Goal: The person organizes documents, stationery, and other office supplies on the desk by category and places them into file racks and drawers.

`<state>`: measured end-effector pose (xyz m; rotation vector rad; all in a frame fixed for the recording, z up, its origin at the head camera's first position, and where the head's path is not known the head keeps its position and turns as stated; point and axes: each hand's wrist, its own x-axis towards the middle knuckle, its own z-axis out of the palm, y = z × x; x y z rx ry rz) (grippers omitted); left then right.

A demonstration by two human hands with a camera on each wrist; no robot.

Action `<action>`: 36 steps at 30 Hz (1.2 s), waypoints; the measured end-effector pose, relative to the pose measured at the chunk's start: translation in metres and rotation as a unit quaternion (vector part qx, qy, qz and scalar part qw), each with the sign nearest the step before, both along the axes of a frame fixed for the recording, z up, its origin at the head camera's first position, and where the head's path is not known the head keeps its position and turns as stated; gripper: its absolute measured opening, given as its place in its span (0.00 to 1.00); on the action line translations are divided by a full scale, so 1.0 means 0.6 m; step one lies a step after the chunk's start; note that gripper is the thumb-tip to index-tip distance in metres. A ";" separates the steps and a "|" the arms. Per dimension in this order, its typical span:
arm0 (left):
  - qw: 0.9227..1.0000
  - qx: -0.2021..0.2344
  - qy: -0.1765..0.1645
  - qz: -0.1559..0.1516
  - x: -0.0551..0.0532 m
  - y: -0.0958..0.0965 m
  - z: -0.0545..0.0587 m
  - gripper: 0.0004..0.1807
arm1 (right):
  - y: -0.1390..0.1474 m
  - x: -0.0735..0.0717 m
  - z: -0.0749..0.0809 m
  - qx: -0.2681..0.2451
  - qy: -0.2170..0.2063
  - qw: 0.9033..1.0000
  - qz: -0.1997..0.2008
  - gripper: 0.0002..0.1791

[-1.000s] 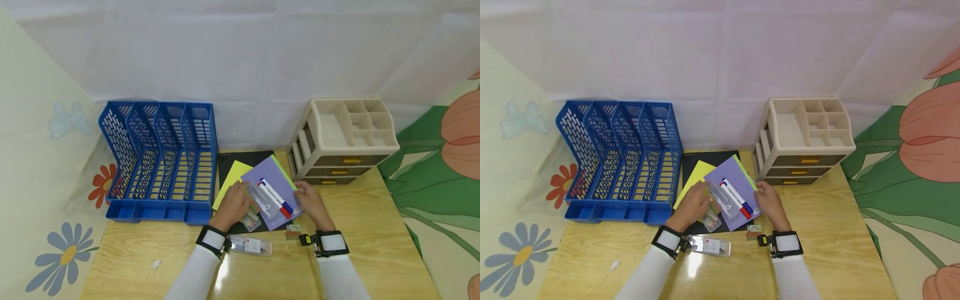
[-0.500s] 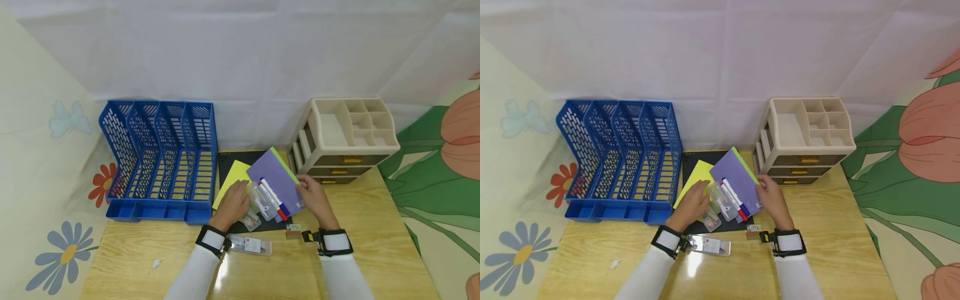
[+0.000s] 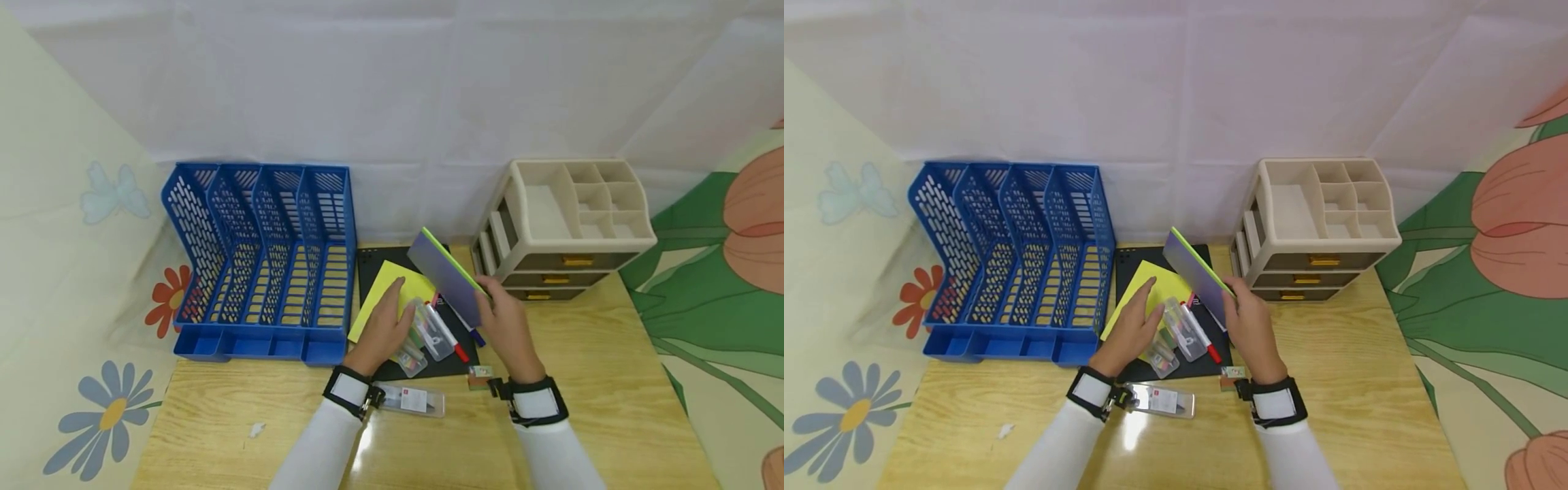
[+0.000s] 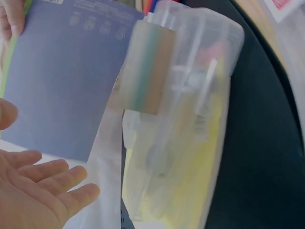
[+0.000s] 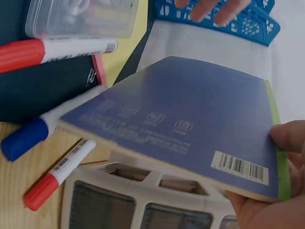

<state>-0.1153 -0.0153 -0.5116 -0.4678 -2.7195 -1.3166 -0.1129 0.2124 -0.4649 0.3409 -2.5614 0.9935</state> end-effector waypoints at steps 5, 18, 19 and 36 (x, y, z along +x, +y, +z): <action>1.000 0.021 -0.021 0.000 -0.003 0.002 0.007 0.33 | -0.016 0.007 0.002 0.028 0.041 0.999 0.016 0.16; 0.926 0.329 -0.180 -0.046 -0.004 -0.002 0.038 0.41 | -0.057 0.037 -0.007 0.051 0.113 0.990 0.066 0.17; 0.910 0.365 -0.190 -0.052 -0.004 -0.002 0.041 0.42 | -0.060 0.039 -0.008 0.054 0.111 0.990 0.068 0.17; 0.767 0.599 -0.219 0.068 -0.001 0.002 0.064 0.25 | -0.100 0.069 -0.047 0.050 0.083 0.974 0.205 0.24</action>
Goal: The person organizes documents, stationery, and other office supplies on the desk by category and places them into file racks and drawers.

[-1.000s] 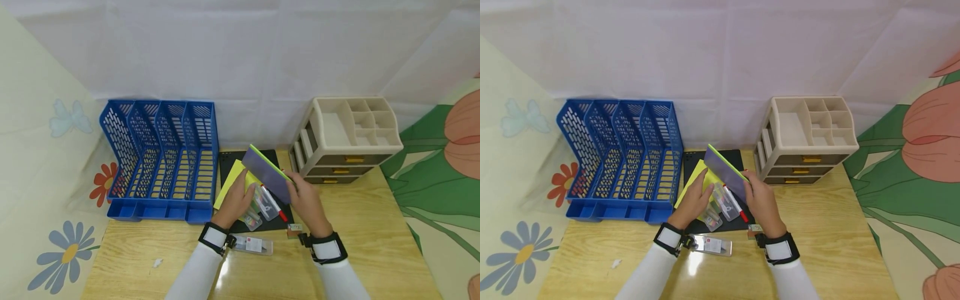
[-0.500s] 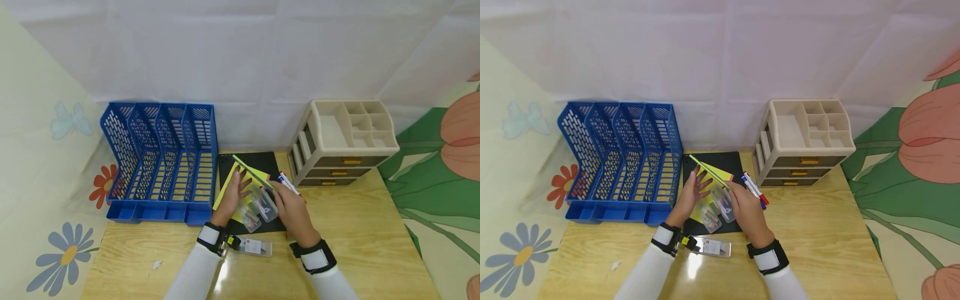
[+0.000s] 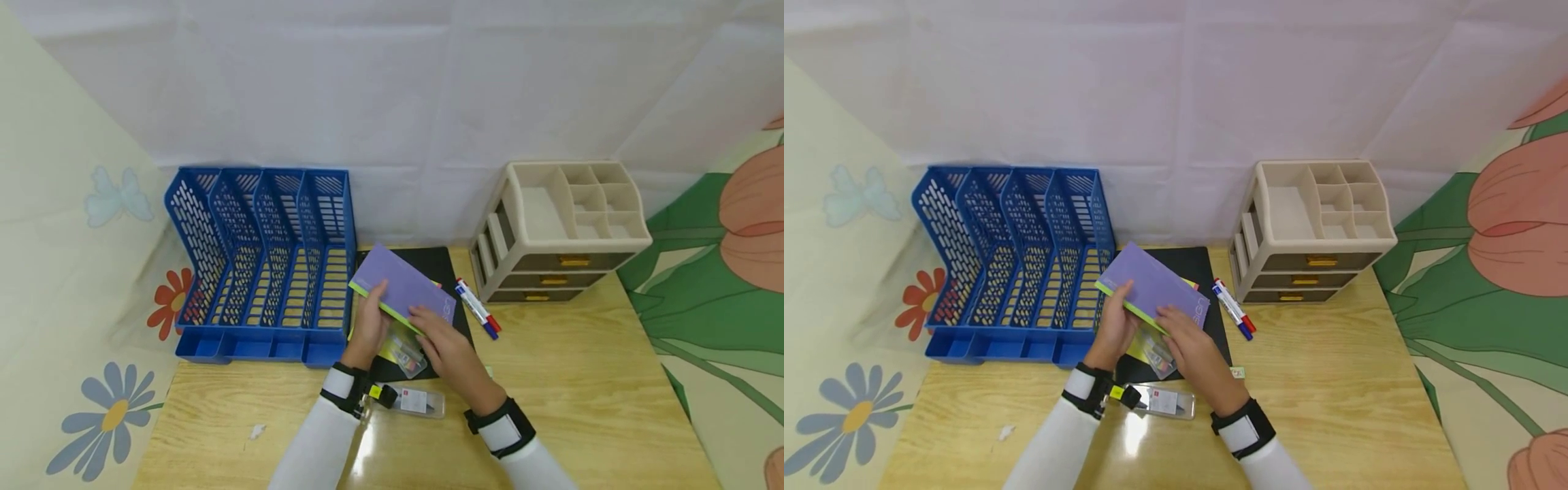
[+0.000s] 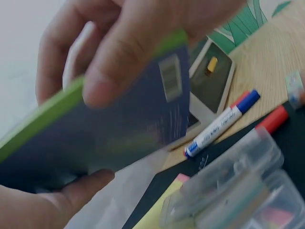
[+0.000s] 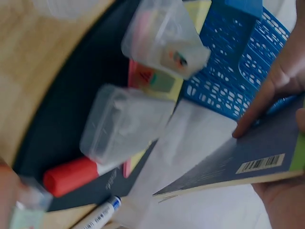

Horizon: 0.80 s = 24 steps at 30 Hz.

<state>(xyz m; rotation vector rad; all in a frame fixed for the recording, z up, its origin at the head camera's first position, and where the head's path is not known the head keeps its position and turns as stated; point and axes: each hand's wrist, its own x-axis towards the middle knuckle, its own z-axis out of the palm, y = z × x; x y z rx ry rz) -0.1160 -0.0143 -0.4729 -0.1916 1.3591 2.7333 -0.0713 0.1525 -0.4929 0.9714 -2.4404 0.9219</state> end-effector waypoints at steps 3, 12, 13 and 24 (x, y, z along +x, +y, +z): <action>0.999 0.008 -0.020 0.037 0.000 0.004 0.001 0.23 | -0.004 0.003 -0.008 0.005 -0.010 1.000 0.008 0.25; 0.994 -0.063 -0.019 0.082 0.010 0.000 -0.002 0.21 | 0.000 0.002 -0.025 0.013 -0.025 0.999 0.018 0.25; 0.993 -0.091 -0.013 0.078 0.012 -0.003 -0.002 0.21 | 0.003 0.001 -0.024 0.016 -0.028 0.999 0.014 0.25; 0.965 -0.255 0.060 0.032 0.031 -0.069 0.022 0.21 | 0.061 -0.022 -0.030 0.074 -0.048 0.995 -0.049 0.22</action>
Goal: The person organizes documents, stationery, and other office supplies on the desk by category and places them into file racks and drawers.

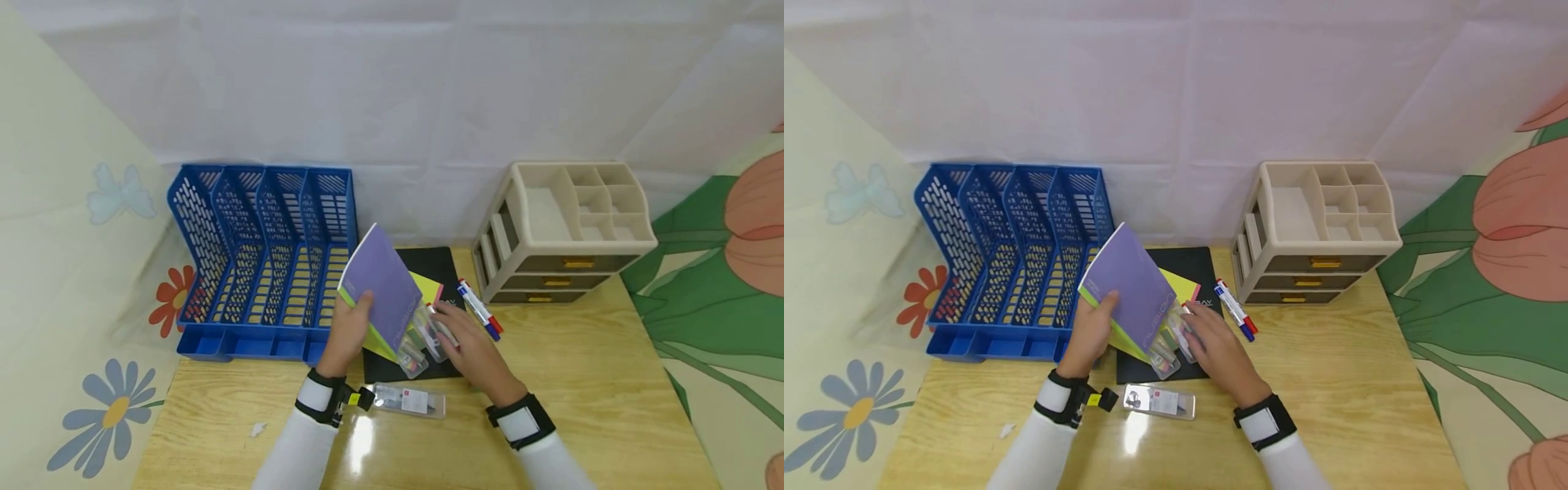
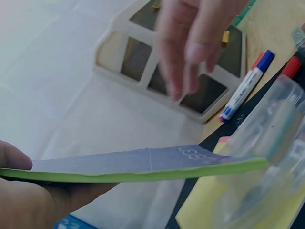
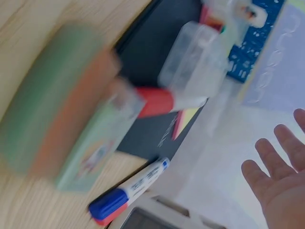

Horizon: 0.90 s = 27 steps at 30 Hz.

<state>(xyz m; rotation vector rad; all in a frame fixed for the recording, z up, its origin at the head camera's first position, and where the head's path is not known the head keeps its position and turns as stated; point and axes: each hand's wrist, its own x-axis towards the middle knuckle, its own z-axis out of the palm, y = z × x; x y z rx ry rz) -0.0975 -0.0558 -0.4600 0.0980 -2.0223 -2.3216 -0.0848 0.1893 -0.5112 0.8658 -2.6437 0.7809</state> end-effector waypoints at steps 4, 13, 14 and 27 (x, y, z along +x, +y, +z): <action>0.999 -0.030 0.006 0.011 0.006 -0.017 0.015 0.19 | 0.017 -0.005 -0.007 0.019 0.000 1.000 -0.006 0.24; 0.998 -0.048 0.013 0.032 0.020 -0.048 0.043 0.18 | 0.057 -0.020 -0.020 0.123 0.051 0.991 0.032 0.26; 0.998 -0.049 0.019 0.032 0.021 -0.052 0.048 0.19 | 0.061 -0.021 -0.021 0.133 0.055 0.989 0.035 0.26; 0.990 -0.093 0.089 0.062 0.040 -0.110 0.102 0.19 | 0.090 -0.034 -0.039 0.154 0.041 0.987 0.037 0.25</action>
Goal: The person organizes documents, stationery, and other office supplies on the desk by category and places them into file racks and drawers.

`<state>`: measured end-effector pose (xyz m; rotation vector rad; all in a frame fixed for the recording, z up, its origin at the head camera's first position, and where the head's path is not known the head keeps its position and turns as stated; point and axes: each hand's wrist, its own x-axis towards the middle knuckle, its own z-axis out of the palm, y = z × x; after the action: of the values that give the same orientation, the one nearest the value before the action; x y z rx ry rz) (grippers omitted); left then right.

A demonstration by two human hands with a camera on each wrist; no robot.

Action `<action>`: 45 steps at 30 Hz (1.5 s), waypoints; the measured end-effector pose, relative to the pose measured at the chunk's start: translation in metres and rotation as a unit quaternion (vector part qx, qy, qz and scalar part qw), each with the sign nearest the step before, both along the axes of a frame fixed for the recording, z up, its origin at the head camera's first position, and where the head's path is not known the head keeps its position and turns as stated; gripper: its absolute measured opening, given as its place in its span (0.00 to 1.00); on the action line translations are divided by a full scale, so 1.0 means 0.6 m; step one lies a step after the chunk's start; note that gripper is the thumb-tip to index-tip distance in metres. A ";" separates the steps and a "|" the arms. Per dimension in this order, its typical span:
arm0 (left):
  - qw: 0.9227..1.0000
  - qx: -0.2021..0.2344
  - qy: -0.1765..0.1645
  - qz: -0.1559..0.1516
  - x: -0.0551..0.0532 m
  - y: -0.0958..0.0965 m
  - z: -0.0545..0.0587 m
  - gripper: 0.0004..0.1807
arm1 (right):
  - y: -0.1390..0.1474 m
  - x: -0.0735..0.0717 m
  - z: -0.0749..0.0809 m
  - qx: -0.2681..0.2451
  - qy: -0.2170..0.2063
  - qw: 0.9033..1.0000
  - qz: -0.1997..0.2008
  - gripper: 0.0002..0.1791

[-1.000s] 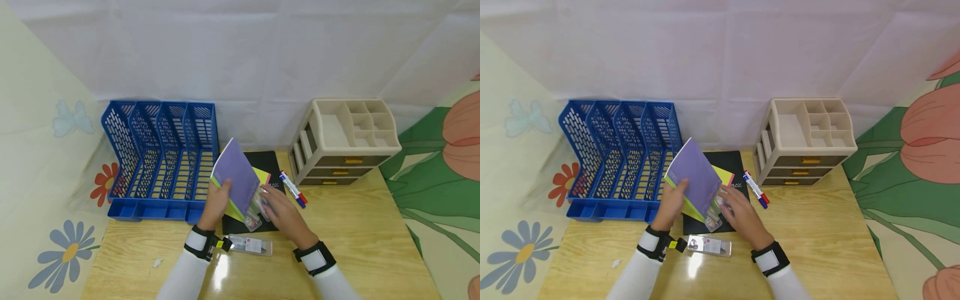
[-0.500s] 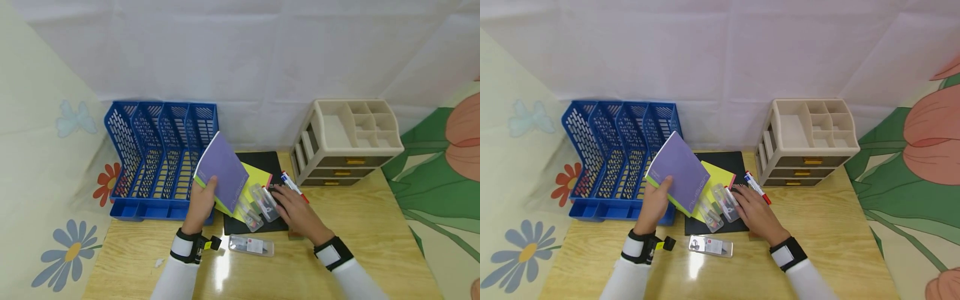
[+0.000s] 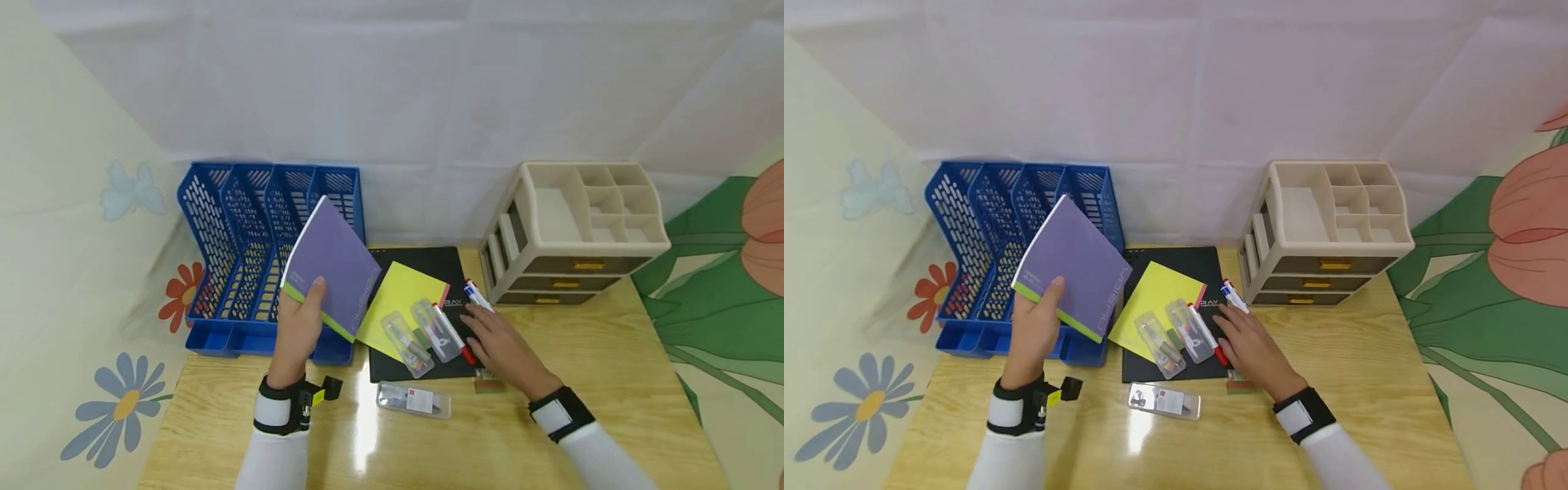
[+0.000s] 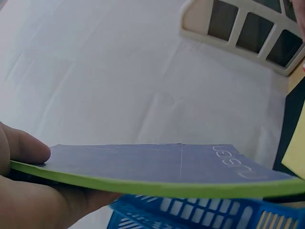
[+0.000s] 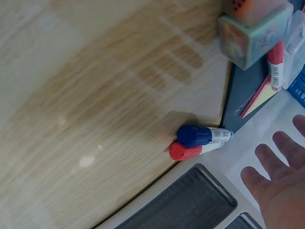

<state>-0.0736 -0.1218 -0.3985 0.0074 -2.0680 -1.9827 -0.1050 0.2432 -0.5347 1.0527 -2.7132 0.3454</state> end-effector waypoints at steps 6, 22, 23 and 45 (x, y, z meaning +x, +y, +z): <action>0.999 -0.018 0.043 0.002 0.005 -0.017 0.018 0.20 | 0.008 0.002 -0.004 -0.001 0.006 1.000 0.001 0.29; 0.995 -0.035 0.092 -0.014 -0.025 -0.030 0.010 0.27 | -0.005 0.002 0.007 -0.007 -0.013 1.000 -0.006 0.32; 0.995 -0.040 0.093 -0.013 -0.029 -0.030 0.007 0.27 | -0.007 0.002 0.009 -0.010 -0.012 1.000 -0.005 0.32; 0.985 -0.148 0.081 -0.017 -0.113 -0.020 -0.070 0.29 | -0.051 0.014 0.016 -0.024 -0.049 0.998 -0.035 0.35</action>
<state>-0.1416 -0.1336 -0.4407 -0.2421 -2.2426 -1.6140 -0.0964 0.2127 -0.5252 0.9485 -2.8048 0.4588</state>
